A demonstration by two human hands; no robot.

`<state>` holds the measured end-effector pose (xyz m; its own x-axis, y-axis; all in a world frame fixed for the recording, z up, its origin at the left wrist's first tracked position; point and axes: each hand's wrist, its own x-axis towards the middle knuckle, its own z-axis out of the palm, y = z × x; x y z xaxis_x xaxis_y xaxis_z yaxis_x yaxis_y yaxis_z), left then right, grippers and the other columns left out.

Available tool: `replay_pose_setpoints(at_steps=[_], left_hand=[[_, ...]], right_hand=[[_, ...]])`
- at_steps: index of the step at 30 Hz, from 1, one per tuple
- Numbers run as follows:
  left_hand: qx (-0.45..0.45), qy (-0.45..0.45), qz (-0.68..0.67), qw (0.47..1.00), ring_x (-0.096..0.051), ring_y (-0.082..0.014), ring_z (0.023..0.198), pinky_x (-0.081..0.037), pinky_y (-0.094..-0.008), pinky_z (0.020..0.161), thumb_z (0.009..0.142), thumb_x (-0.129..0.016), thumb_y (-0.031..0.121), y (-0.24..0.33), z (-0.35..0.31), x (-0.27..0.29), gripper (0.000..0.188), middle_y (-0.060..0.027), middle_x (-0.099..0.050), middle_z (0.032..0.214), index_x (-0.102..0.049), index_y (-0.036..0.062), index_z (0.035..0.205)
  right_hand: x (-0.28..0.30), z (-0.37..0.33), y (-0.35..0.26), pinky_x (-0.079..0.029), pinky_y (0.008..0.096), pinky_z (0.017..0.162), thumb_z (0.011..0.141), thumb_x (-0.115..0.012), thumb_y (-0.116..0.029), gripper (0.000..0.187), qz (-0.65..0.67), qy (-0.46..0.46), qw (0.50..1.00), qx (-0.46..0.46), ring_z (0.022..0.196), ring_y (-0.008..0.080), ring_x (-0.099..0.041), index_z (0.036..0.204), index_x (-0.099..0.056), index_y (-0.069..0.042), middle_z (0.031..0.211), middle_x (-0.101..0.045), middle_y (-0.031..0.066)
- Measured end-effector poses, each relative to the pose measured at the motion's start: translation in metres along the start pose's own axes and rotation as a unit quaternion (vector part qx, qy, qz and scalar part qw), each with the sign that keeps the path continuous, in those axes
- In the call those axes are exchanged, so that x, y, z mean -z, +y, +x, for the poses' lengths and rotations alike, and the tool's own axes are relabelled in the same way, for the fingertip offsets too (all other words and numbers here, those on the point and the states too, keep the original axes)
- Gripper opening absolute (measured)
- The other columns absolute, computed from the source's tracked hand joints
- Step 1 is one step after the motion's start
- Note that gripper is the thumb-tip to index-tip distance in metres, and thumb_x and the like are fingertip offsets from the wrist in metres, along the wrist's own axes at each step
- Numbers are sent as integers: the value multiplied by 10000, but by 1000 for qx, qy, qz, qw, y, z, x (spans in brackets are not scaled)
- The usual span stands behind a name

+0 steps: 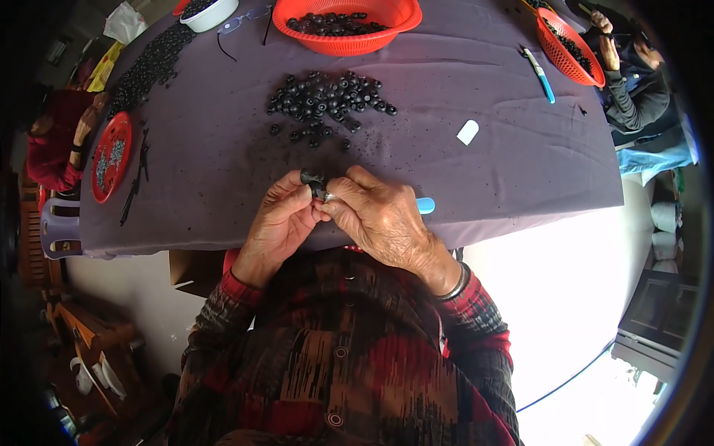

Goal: The person picks up small black components from a pile on the table one by one, trims excess material from each piece using a small blade, and places the finished parts into a separate pile on the table.

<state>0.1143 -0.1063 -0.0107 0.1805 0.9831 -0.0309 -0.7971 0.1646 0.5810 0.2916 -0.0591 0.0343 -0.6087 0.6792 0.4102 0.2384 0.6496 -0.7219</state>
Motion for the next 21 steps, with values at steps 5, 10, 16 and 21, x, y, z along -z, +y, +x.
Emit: replay_pose_setpoints(at_steps=[5,10,16,21], left_hand=[[-1,1,-1,1000,-611,-136,801,-520,-330,724,915,-544,44,0,1,1,148,-61,-655,898,-632,70,1030],[-23,19,64,998,-608,-125,767,-520,-331,705,897,-580,44,2,1,0,129,-58,-657,881,-642,63,1009],[-50,47,96,993,-607,-117,767,-523,-324,689,882,-599,31,-5,1,-4,123,-51,-657,887,-648,61,992],[-22,45,33,998,-603,-118,774,-519,-303,697,899,-581,54,-9,4,-5,107,-50,-648,882,-644,65,985]], right_hand=[[2,3,-3,-479,376,508,843,-644,-121,110,-11,10,1000,13,602,292,-583,909,-624,-36,753,-552,86],[1,5,-3,-500,359,559,854,-624,-107,93,32,-1,999,-6,658,279,-595,872,-615,-16,760,-589,93],[0,10,5,-504,358,592,871,-607,-108,112,39,-3,999,-4,683,292,-603,860,-613,3,757,-607,101],[-1,7,9,-496,362,590,862,-623,-129,119,79,15,996,-28,678,309,-609,881,-620,-12,782,-617,115]])
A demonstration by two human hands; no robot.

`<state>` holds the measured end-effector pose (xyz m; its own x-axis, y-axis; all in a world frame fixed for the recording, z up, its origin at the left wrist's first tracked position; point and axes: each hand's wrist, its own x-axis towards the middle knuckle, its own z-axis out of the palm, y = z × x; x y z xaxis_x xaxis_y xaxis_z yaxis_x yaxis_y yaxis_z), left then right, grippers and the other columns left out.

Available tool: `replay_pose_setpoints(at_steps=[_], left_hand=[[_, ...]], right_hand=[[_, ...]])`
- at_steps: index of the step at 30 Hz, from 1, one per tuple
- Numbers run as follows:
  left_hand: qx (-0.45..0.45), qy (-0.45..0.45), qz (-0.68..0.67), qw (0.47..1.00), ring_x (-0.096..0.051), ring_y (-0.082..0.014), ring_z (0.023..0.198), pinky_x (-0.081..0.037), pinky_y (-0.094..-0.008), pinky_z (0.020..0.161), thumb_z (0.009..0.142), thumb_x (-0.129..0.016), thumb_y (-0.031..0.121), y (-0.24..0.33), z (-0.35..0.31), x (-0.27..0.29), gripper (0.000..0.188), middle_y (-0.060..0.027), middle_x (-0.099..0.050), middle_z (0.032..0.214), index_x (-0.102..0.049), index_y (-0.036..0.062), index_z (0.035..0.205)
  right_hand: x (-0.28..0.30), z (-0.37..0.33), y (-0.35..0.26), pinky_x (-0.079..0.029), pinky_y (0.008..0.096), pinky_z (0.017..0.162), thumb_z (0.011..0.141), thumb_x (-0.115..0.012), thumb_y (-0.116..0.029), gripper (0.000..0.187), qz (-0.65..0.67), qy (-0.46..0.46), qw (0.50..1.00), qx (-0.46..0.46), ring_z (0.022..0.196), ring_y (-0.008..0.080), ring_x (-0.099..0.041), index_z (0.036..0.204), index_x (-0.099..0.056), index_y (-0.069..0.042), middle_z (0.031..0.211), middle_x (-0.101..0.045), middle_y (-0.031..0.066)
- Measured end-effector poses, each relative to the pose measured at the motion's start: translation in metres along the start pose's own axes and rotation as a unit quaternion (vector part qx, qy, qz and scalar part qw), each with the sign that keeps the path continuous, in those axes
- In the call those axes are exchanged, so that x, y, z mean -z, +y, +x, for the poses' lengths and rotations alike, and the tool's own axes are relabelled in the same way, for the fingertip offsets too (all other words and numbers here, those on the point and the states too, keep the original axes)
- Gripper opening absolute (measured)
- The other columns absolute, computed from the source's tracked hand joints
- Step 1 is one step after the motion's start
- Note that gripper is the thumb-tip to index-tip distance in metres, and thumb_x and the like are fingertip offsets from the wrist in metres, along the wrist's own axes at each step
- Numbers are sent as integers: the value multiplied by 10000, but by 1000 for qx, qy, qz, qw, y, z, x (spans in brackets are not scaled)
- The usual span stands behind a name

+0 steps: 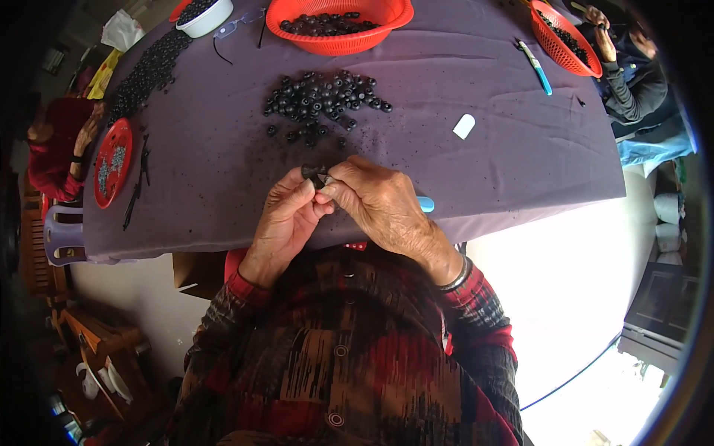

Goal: The person picks up small black components from a pile on the table one by one, trims excess material from each piece using a small blade, and places the finished parts into a separate pile on the table.

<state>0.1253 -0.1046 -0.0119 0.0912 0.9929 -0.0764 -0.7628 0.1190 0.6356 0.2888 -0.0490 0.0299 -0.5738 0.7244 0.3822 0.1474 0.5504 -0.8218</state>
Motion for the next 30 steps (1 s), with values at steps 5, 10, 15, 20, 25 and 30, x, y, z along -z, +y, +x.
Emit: replay_pose_setpoints(at_steps=[5,10,15,20,25,30], left_hand=[[-4,6,28,1000,-520,-94,789,-455,-265,700,931,-545,120,12,1,-2,120,-18,-582,895,-573,90,1044],[-21,-27,40,999,-570,-102,789,-475,-272,685,885,-562,30,15,2,-3,262,-38,-630,928,-545,63,1145],[36,-52,35,997,-581,-102,805,-473,-277,683,870,-568,12,14,-1,-4,393,-43,-612,994,-464,67,1245],[57,-70,-10,996,-562,-102,792,-459,-272,692,871,-588,54,10,1,2,438,-36,-594,972,-422,64,1276],[77,-83,-39,993,-535,-103,777,-449,-274,698,873,-607,93,10,3,3,453,-32,-579,932,-407,64,1279],[81,-90,-31,992,-529,-103,790,-442,-272,695,871,-612,102,11,2,3,450,-44,-584,939,-412,67,1273]], right_hand=[[12,-2,-11,-479,340,636,859,-646,-167,212,-104,-25,993,-40,691,265,-598,970,-608,10,820,-599,118],[12,1,-20,-487,335,630,837,-677,-154,276,-53,-24,998,0,696,228,-614,1042,-604,15,820,-585,102],[1,3,-20,-492,260,662,870,-652,-109,197,259,-38,956,-133,727,106,-599,1009,-637,30,809,-597,41],[2,7,-24,-370,196,502,877,-641,-119,132,346,-60,902,-252,592,55,-517,927,-673,-2,706,-621,29],[-7,3,-11,-244,183,403,898,-626,-159,166,392,-28,870,-299,462,22,-409,933,-660,-1,692,-630,42],[-12,3,-2,-246,186,399,922,-594,-164,166,455,-5,824,-336,452,25,-405,949,-630,-4,669,-619,40]])
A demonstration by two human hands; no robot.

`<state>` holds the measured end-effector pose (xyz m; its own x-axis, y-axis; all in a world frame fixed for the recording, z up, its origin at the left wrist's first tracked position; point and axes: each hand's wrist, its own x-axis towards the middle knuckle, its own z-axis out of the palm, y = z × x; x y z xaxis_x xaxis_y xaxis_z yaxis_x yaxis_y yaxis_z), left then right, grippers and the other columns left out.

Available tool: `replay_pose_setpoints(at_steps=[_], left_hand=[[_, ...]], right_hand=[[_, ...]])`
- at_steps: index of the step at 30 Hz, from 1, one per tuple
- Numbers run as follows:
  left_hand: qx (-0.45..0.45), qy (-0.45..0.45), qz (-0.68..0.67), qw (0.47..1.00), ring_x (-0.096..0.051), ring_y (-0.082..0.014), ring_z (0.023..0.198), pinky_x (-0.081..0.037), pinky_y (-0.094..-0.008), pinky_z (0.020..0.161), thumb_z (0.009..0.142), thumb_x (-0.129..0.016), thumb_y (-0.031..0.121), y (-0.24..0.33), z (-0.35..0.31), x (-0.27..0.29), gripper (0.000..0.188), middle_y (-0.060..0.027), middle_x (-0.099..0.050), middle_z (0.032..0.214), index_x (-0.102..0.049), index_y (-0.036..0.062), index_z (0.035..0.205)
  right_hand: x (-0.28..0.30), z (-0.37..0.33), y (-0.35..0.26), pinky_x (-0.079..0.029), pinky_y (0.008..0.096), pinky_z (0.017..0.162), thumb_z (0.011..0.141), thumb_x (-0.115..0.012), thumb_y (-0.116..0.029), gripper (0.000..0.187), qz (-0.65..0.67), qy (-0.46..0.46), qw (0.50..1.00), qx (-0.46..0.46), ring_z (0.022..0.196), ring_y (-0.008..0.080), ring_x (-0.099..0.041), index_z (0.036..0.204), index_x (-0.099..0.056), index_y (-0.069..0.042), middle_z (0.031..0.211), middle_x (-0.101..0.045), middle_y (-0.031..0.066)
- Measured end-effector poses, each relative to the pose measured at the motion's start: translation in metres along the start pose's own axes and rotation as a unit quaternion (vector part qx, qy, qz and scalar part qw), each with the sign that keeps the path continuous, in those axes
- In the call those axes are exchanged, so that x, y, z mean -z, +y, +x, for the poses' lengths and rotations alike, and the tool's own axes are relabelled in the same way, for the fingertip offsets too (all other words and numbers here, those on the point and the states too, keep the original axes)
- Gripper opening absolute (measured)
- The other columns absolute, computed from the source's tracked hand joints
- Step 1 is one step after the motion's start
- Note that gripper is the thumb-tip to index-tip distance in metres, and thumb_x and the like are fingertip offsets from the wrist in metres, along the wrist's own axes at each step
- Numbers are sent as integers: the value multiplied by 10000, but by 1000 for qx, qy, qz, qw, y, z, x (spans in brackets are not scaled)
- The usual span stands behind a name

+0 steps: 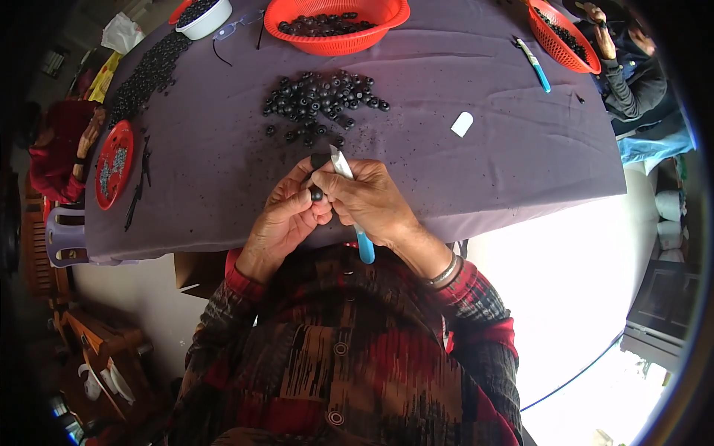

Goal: The person picks up small black components from a pile on the table one by one, trims excess material from each piece using a small blade, and places the finished parts into a separate pile on the table.

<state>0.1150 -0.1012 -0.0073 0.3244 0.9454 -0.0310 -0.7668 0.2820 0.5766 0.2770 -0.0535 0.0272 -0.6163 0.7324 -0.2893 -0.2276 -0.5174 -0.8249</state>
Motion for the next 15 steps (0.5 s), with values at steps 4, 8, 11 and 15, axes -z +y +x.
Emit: replay_pose_setpoints(at_steps=[4,8,11,15], left_hand=[[4,-1,-1,1000,-524,-104,797,-442,-277,699,869,-615,102,0,0,2,448,-49,-586,945,-418,68,1270],[-29,38,34,998,-565,-110,777,-460,-276,689,856,-611,54,5,1,4,450,-39,-597,923,-424,64,1266],[-40,71,71,994,-591,-112,759,-474,-276,680,850,-602,24,6,2,3,449,-29,-603,901,-426,62,1261],[-24,56,73,995,-587,-105,775,-479,-275,689,857,-597,27,4,2,8,435,-28,-601,923,-426,60,1255]], right_hand=[[-2,-1,0,-245,188,399,927,-587,-162,157,-54,1,998,29,453,24,-399,952,-623,-11,670,-617,36],[-3,-6,-4,-240,193,390,916,-599,-141,148,-38,15,998,53,454,21,-390,983,-634,-14,696,-632,43],[-4,-7,-4,-238,194,384,885,-634,-110,156,-69,17,995,69,456,24,-393,1005,-643,-11,719,-648,60],[-5,-4,0,-240,192,385,866,-654,-95,144,-72,-9,995,69,456,29,-408,988,-647,-20,720,-651,68]])
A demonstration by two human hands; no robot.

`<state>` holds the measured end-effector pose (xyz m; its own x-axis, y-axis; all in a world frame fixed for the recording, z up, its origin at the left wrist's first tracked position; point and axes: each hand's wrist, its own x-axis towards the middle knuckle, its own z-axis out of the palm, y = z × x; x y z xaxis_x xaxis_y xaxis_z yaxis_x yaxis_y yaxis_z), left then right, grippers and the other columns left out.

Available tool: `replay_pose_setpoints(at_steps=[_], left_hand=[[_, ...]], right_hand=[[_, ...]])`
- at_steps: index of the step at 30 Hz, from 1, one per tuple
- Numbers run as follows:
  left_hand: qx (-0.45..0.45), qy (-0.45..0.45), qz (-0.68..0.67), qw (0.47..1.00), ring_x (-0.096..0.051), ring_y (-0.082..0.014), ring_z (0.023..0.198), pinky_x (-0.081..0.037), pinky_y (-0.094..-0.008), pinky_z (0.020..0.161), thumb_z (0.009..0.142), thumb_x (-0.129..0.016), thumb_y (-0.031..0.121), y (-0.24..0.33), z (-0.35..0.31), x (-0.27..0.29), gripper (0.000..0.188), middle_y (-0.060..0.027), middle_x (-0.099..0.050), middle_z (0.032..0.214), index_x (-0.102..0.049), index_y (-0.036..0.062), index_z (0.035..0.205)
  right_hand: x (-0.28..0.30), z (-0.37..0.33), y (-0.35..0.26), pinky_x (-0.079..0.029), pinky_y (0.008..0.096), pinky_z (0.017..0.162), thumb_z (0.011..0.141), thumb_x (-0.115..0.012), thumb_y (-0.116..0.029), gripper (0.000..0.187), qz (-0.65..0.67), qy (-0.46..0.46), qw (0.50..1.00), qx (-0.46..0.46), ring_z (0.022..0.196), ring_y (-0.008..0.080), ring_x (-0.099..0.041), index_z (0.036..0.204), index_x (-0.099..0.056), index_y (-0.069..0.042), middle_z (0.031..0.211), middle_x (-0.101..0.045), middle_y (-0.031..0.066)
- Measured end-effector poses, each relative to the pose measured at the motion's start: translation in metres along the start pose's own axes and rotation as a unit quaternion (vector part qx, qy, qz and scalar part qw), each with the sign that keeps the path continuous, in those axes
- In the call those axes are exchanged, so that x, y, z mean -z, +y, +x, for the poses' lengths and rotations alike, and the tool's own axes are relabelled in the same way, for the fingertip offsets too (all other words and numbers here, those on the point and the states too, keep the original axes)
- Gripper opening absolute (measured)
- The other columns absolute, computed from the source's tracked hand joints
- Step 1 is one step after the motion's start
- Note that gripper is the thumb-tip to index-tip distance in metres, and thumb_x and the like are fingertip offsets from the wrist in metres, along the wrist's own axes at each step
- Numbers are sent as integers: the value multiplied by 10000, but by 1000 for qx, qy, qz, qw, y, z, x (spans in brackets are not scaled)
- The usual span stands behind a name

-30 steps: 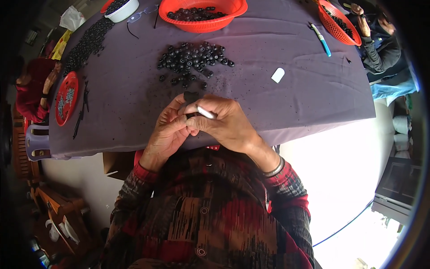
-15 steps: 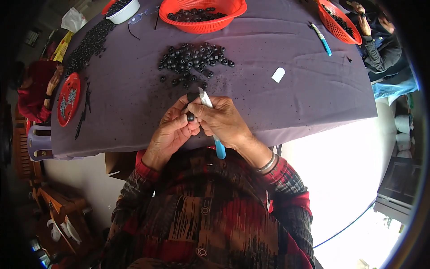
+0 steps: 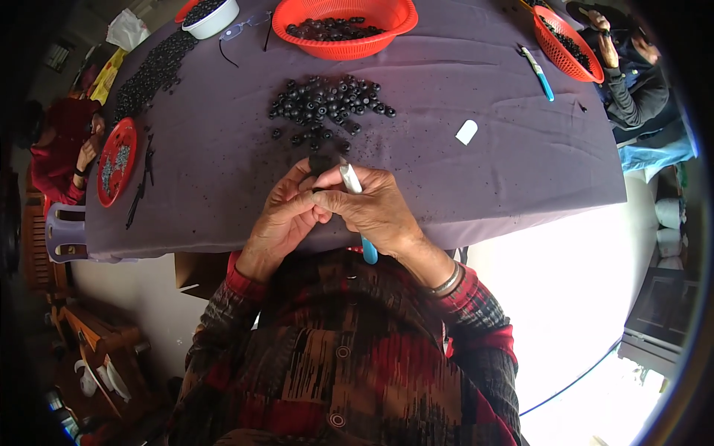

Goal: The person picks up small black components from a pile on the table one by one, trims excess material from each piece using a small blade, and places the finished parts into a separate pile on the table.

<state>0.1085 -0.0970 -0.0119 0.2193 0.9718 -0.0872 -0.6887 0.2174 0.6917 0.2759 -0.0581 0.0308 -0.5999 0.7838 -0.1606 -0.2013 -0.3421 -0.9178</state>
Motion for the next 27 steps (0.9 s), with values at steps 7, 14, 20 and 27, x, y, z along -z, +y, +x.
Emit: replay_pose_setpoints(at_steps=[7,14,20,27], left_hand=[[35,-45,-93,994,-523,-99,782,-460,-263,701,891,-573,74,-8,-3,-3,381,-22,-554,913,-431,66,1245],[-11,13,-18,1000,-544,-102,788,-466,-267,712,891,-574,63,-8,-4,-6,343,-23,-591,895,-470,69,1218],[-86,44,23,995,-550,-127,814,-467,-283,680,913,-560,63,-4,-3,-5,124,-37,-600,881,-614,60,1025],[-60,31,-47,997,-583,-122,816,-482,-288,704,920,-551,74,-4,-3,-3,127,-53,-639,914,-634,70,1015]], right_hand=[[3,-1,10,-269,184,395,895,-626,-123,120,88,28,995,-38,455,27,-409,947,-640,-16,699,-634,49],[-4,-1,-1,-254,186,390,921,-595,-161,140,-24,68,997,-4,453,14,-356,946,-609,-24,640,-539,-21],[7,-9,-8,-242,186,421,945,-556,-214,137,-79,45,996,-16,503,17,-321,983,-525,-86,666,-405,-59],[9,-11,-5,-338,201,505,923,-583,-167,149,-187,17,981,35,609,40,-395,1012,-538,-56,735,-465,-33]])
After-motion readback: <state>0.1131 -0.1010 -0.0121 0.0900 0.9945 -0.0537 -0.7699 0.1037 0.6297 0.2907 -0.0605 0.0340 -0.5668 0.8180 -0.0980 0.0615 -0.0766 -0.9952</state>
